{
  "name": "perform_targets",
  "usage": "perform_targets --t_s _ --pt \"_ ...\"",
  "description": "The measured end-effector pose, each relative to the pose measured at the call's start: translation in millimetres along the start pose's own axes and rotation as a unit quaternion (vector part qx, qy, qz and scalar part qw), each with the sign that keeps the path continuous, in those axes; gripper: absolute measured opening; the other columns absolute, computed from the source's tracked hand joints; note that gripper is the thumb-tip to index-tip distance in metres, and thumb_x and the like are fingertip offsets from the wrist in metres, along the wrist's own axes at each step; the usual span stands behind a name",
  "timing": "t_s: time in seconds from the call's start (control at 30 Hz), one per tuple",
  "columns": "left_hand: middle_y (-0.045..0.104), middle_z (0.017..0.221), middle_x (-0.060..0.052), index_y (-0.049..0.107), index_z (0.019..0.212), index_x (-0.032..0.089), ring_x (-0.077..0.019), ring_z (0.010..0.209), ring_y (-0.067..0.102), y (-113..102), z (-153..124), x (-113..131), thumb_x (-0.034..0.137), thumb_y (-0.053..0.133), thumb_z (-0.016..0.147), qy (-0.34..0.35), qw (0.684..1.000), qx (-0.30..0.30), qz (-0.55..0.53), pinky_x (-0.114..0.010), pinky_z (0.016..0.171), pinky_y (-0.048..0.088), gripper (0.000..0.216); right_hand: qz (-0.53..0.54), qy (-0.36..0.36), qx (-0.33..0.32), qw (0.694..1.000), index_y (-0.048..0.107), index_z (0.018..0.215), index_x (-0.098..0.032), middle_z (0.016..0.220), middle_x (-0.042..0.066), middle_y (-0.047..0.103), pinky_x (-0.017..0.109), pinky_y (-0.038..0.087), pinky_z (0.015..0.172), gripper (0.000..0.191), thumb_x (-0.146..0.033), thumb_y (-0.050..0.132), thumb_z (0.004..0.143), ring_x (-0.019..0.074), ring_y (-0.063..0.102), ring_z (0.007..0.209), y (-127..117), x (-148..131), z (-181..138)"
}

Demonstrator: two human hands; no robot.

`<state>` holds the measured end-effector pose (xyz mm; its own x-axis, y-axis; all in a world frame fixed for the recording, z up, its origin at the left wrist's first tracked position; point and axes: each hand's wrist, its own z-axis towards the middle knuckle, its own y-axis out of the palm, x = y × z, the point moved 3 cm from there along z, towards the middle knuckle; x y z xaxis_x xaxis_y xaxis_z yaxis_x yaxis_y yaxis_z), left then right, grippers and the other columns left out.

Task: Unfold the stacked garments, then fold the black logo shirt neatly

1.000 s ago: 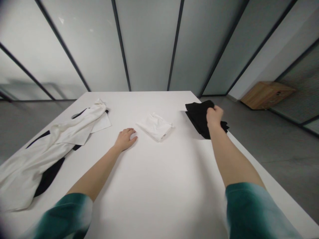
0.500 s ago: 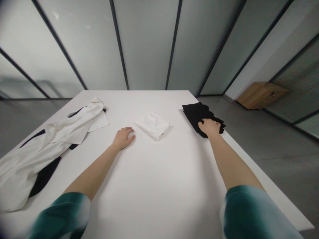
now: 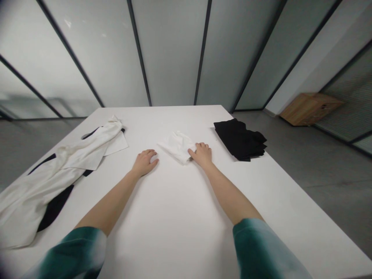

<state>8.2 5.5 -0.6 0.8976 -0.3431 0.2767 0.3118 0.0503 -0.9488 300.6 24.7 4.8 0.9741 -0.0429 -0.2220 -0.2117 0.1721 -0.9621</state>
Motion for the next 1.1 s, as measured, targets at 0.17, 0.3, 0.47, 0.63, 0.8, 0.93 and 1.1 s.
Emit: perform_targets --t_s 0.17,0.3,0.47,0.63,0.8,0.93,1.1 --pt "0.056 0.138 -0.014 0.056 0.130 0.020 -0.0308 0.126 0.051 -1.2 -1.8 3.3 0.041 0.052 0.091 0.007 1.000 0.021 -0.009 -0.049 0.105 0.040 0.045 0.135 -0.072 -0.002 0.988 0.067 0.114 -0.014 0.109 0.017 0.069 0.036 0.046 0.086 0.044 -0.046 0.050 0.090 0.0279 0.063 0.097 5.4 -9.9 -12.3" --pt "0.054 0.140 -0.014 0.051 0.137 0.020 -0.0304 0.129 0.048 -7.5 -7.0 16.0 0.057 0.061 0.084 0.066 0.996 0.049 -0.047 -0.045 0.109 0.037 0.066 0.361 -0.160 -0.080 0.915 0.070 0.080 -0.018 0.073 0.006 0.069 0.029 0.045 0.065 0.046 -0.055 0.043 0.090 0.0188 0.060 0.066 10.3 -25.8 -21.6" --pt "0.054 0.142 -0.012 0.060 0.130 0.025 -0.0343 0.133 0.044 -9.3 -12.8 29.9 0.067 0.073 0.068 0.112 0.994 -0.001 -0.021 -0.050 0.113 0.031 0.077 0.376 -0.104 0.008 0.921 0.055 0.057 -0.022 0.051 -0.001 0.054 0.027 0.036 0.054 0.041 -0.052 0.049 0.085 0.0149 0.048 0.052 8.0 -20.9 -19.1" --pt "0.054 0.144 -0.008 0.066 0.122 0.027 -0.0308 0.135 0.043 -6.9 -10.2 27.1 0.053 0.064 0.083 0.106 0.993 -0.010 -0.056 -0.050 0.114 0.031 0.047 0.374 -0.084 0.011 0.924 0.057 0.061 -0.022 0.056 0.000 0.058 0.028 0.038 0.058 0.037 -0.046 0.044 0.086 0.0165 0.052 0.056 9.7 -10.8 -15.2" --pt "0.073 0.111 -0.010 0.071 0.096 0.019 -0.0300 0.118 0.060 -0.7 -0.4 12.9 0.055 0.048 0.091 -0.038 0.929 0.033 -0.368 -0.046 0.105 0.043 0.044 0.289 -0.168 0.015 0.943 0.064 0.071 -0.021 0.069 0.004 0.065 0.030 0.043 0.069 0.031 -0.039 0.046 0.088 0.0188 0.058 0.068 4.4 -24.3 -19.3" --pt "0.075 0.098 -0.009 0.068 0.102 0.019 -0.0274 0.105 0.068 7.4 2.0 6.4 0.059 0.054 0.087 -0.203 0.740 0.061 -0.638 -0.042 0.092 0.054 0.045 0.218 -0.302 0.016 0.928 0.072 0.091 -0.019 0.095 0.010 0.070 0.037 0.044 0.089 0.029 -0.044 0.058 0.086 0.0246 0.061 0.094 -1.2 -47.7 -31.4" --pt "0.073 0.116 -0.008 0.067 0.110 0.019 -0.0225 0.110 0.067 9.1 6.3 6.1 0.039 0.050 0.091 -0.250 0.625 0.049 -0.738 -0.036 0.095 0.055 0.033 0.157 -0.380 -0.058 0.910 0.072 0.114 -0.022 0.114 0.012 0.065 0.040 0.044 0.091 0.041 -0.051 0.062 0.086 0.0269 0.059 0.102 4.5 -65.3 -41.2"
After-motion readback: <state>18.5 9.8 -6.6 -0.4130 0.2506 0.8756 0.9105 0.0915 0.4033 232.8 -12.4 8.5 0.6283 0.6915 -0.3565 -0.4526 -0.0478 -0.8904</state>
